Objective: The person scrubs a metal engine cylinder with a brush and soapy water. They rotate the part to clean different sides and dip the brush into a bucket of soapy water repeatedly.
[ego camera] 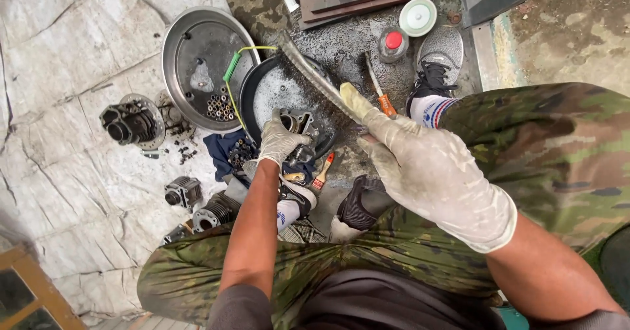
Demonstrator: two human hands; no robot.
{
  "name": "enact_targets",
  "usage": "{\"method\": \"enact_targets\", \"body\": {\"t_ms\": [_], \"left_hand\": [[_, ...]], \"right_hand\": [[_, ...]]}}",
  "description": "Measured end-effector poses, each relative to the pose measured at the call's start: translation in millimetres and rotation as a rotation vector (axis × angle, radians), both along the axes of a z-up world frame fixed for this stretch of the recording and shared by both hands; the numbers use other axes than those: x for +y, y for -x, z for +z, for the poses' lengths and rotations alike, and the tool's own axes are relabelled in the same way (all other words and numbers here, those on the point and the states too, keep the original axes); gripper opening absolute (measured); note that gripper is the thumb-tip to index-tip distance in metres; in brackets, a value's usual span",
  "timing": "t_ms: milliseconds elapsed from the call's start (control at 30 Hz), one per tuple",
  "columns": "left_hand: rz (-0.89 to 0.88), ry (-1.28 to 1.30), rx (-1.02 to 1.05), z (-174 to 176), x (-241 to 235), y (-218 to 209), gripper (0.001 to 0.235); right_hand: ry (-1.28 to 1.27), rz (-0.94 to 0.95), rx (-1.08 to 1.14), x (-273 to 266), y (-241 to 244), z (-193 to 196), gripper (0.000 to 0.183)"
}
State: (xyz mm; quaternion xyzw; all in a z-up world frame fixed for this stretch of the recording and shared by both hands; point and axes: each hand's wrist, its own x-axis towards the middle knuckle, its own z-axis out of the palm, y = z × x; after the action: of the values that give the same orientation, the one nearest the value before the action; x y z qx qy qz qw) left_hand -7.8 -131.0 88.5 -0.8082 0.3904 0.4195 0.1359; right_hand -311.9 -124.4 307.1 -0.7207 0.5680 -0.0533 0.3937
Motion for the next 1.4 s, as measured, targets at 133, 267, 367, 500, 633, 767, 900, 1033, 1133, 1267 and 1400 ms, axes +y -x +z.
{"method": "enact_targets", "body": {"t_ms": [133, 267, 367, 500, 633, 767, 900, 1033, 1133, 1267, 1400], "left_hand": [[0.026, 0.059, -0.012, 0.8, -22.6, 20.7, 0.104], [-0.276, -0.045, -0.228, -78.7, -20.9, 6.3, 0.123], [-0.261, -0.029, -0.202, -80.6, -26.4, 11.5, 0.115], [0.336, 0.061, 0.104, -13.6, -34.8, 23.5, 0.08], [0.821, 0.079, 0.311, -19.3, -15.0, -2.6, 0.091], [1.129, 0.061, 0.471, -11.3, 3.6, -18.3, 0.084], [1.31, 0.181, 0.596, -8.3, 28.3, -24.0, 0.078], [1.348, 0.298, 0.728, -10.3, 64.1, -27.6, 0.06], [1.201, 0.519, 0.817, -32.6, 95.3, -29.9, 0.073], [1.268, 0.742, 1.013, -65.1, 121.0, -31.3, 0.055], [1.484, 0.708, 1.383, 1.7, 120.3, -7.2, 0.039]], "right_hand": [[0.087, -0.012, -0.02, 3.7, 3.6, -5.5, 0.066], [0.193, 0.007, 0.023, 0.8, 2.0, -4.7, 0.062], [0.236, 0.004, 0.026, -6.4, -0.4, -2.4, 0.061], [0.295, -0.025, 0.11, -10.7, -4.0, -14.6, 0.066], [0.27, -0.018, 0.196, -12.2, -8.7, -31.4, 0.064], [0.315, 0.003, 0.244, -7.3, -17.4, -45.3, 0.066], [0.244, 0.024, 0.249, -2.4, -26.3, -54.4, 0.071], [0.216, 0.029, 0.196, 1.4, -31.6, -51.1, 0.069], [-0.068, -0.027, 0.223, 2.3, -37.1, -34.8, 0.063], [-0.097, -0.023, 0.269, 6.0, -39.5, -42.4, 0.062], [-0.126, -0.036, 0.248, 6.8, -40.5, -47.3, 0.064]]}}
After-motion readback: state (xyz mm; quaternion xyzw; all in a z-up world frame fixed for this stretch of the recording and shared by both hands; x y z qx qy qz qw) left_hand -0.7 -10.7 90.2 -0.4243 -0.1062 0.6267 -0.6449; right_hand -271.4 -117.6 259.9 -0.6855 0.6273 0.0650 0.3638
